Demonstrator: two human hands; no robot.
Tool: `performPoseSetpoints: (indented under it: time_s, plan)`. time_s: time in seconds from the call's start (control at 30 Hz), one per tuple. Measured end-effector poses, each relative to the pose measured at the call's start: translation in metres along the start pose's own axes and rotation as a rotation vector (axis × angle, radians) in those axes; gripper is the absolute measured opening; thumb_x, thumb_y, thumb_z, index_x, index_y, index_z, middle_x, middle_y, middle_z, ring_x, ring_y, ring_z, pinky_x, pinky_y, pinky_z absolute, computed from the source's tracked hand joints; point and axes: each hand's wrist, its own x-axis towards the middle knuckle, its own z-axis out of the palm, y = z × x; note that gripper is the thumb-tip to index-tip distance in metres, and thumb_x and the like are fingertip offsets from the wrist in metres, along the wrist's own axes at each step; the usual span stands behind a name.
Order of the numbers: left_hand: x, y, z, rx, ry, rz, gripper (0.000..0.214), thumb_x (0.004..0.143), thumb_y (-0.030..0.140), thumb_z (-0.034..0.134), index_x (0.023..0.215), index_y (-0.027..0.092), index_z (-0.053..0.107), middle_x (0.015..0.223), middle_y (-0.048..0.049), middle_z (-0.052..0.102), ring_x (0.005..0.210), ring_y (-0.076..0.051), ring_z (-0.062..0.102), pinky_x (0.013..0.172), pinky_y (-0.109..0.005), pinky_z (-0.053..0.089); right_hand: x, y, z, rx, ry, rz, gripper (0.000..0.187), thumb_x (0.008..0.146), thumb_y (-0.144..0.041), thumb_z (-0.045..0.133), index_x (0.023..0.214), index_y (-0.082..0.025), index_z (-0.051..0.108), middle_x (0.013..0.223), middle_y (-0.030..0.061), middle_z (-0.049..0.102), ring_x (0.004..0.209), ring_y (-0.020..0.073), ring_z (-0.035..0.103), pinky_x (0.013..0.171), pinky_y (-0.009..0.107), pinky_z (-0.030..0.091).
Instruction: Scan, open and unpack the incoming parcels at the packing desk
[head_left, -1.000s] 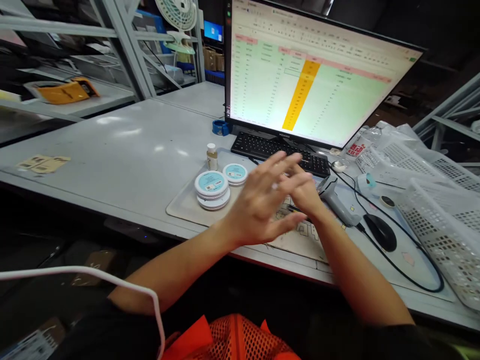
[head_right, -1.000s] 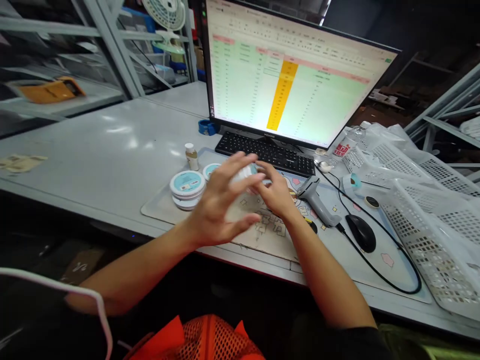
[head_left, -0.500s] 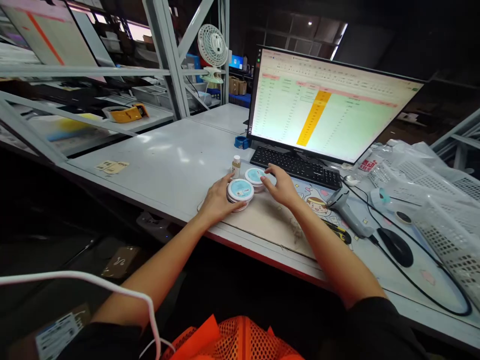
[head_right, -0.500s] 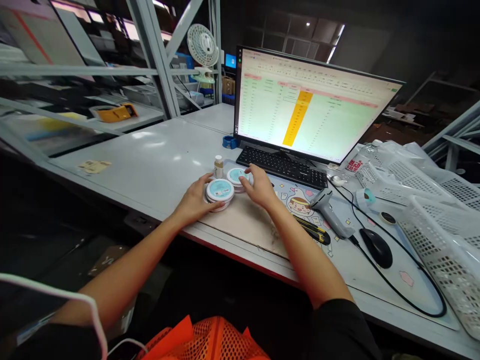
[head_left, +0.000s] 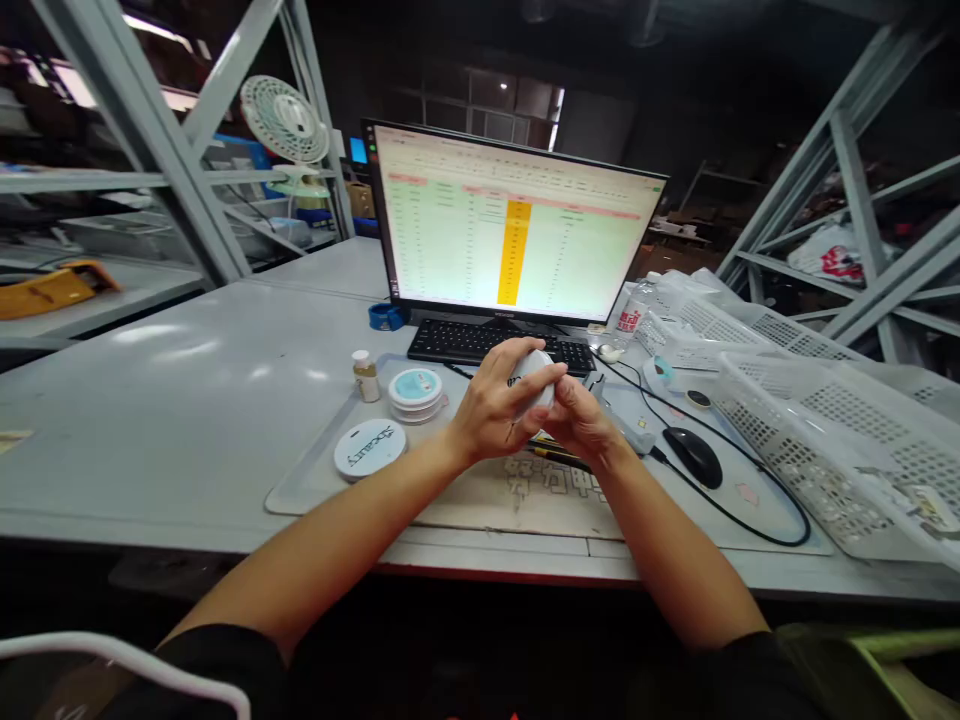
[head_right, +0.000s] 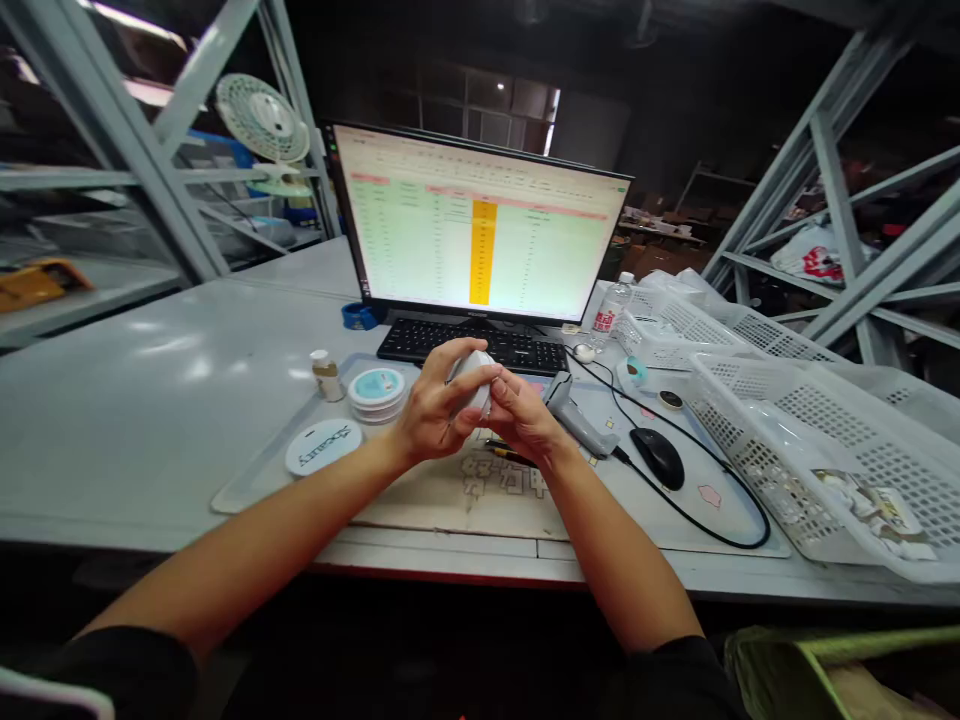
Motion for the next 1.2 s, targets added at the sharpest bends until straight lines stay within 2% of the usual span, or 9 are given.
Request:
performPoseSetpoints:
  time_s: [0.17,0.27,0.33,0.43,0.53,0.7,0.9,1.1,1.2]
  plan:
    - [-0.002,-0.004,0.037,-0.404,0.085,-0.822,0.048,0.11,0.058,0.04,0.123,0.019,0.065,0.123,-0.014,0.071,0.115,-0.028,0.068,0.105,-0.047,0.056,-0.004,0.014,-0.016,-0.508,0.102,-0.255,0.081,0.087,-0.054,0.087,0.156,-0.033,0.051,0.159,0.0139,0.053,0.145,0.0329,0.056,0.117,0.054,0.056]
    - [-0.008,-0.02,0.032,-0.742,0.091,-1.322,0.055,0.105,0.069,0.043,0.114,0.019,0.063,0.109,-0.0121,0.072,0.095,-0.025,0.071,0.082,-0.039,0.062,-0.009,0.016,-0.011,-0.904,0.062,-0.426,0.062,0.096,-0.04,0.076,0.154,-0.036,0.055,0.165,0.0115,0.046,0.159,0.0334,0.04,0.132,0.062,0.037]
    - [-0.011,-0.032,0.016,-0.836,0.101,-1.457,0.049,0.103,0.068,0.048,0.119,0.022,0.06,0.106,-0.0095,0.071,0.087,-0.023,0.07,0.069,-0.034,0.06,-0.013,0.011,-0.008,-0.949,0.088,-0.455,0.058,0.096,-0.038,0.074,0.152,-0.037,0.058,0.167,0.0093,0.045,0.16,0.0342,0.037,0.134,0.062,0.032]
    - [-0.011,-0.037,-0.008,-0.795,0.137,-1.289,0.036,0.104,0.057,0.052,0.126,0.029,0.057,0.124,-0.0083,0.07,0.091,-0.022,0.07,0.066,-0.033,0.061,-0.015,0.0,-0.009,-0.596,0.169,-0.272,0.076,0.092,-0.064,0.071,0.159,-0.034,0.049,0.163,0.0128,0.051,0.147,0.0386,0.053,0.117,0.061,0.054]
    - [-0.008,-0.025,-0.017,-0.613,0.04,-0.949,0.03,0.106,0.051,0.048,0.109,0.026,0.064,0.141,-0.0098,0.066,0.115,-0.026,0.069,0.096,-0.043,0.063,-0.014,-0.004,-0.011,-0.2,0.157,-0.01,0.093,0.091,-0.087,0.042,0.16,-0.025,0.046,0.151,0.0179,0.062,0.129,0.0406,0.064,0.095,0.06,0.064]
    - [-0.01,-0.007,-0.014,-0.127,-0.194,-0.53,0.033,0.097,0.055,0.073,0.1,0.023,0.069,0.145,-0.0126,0.062,0.14,-0.033,0.054,0.124,-0.055,0.044,-0.01,0.012,-0.008,-0.012,0.171,0.077,0.075,0.088,-0.074,0.059,0.143,-0.023,0.061,0.133,0.0132,0.071,0.113,0.033,0.07,0.091,0.05,0.065]
    - [-0.014,-0.014,-0.016,-0.004,-0.393,-0.454,0.015,0.102,0.031,0.061,0.099,0.023,0.073,0.145,-0.0111,0.065,0.139,-0.035,0.053,0.119,-0.059,0.045,-0.008,0.02,-0.014,-0.17,0.241,0.054,0.067,0.084,-0.064,0.081,0.138,-0.028,0.063,0.136,0.008,0.071,0.113,0.0284,0.072,0.085,0.042,0.068]
    - [-0.012,-0.031,-0.019,-0.291,-0.192,-0.613,0.025,0.1,0.043,0.059,0.093,0.021,0.066,0.128,-0.0122,0.069,0.122,-0.027,0.065,0.11,-0.043,0.053,-0.007,0.011,-0.024,-0.152,0.357,0.082,0.088,0.087,-0.096,0.046,0.131,-0.023,0.066,0.116,0.0122,0.077,0.097,0.0316,0.074,0.07,0.045,0.068]
    - [-0.012,-0.033,-0.018,-0.256,-0.153,-0.612,0.022,0.099,0.041,0.059,0.092,0.021,0.066,0.127,-0.0115,0.069,0.12,-0.027,0.065,0.109,-0.043,0.053,-0.007,0.011,-0.023,-0.156,0.352,0.079,0.092,0.085,-0.101,0.046,0.133,-0.024,0.066,0.111,0.0108,0.077,0.089,0.029,0.074,0.067,0.043,0.068]
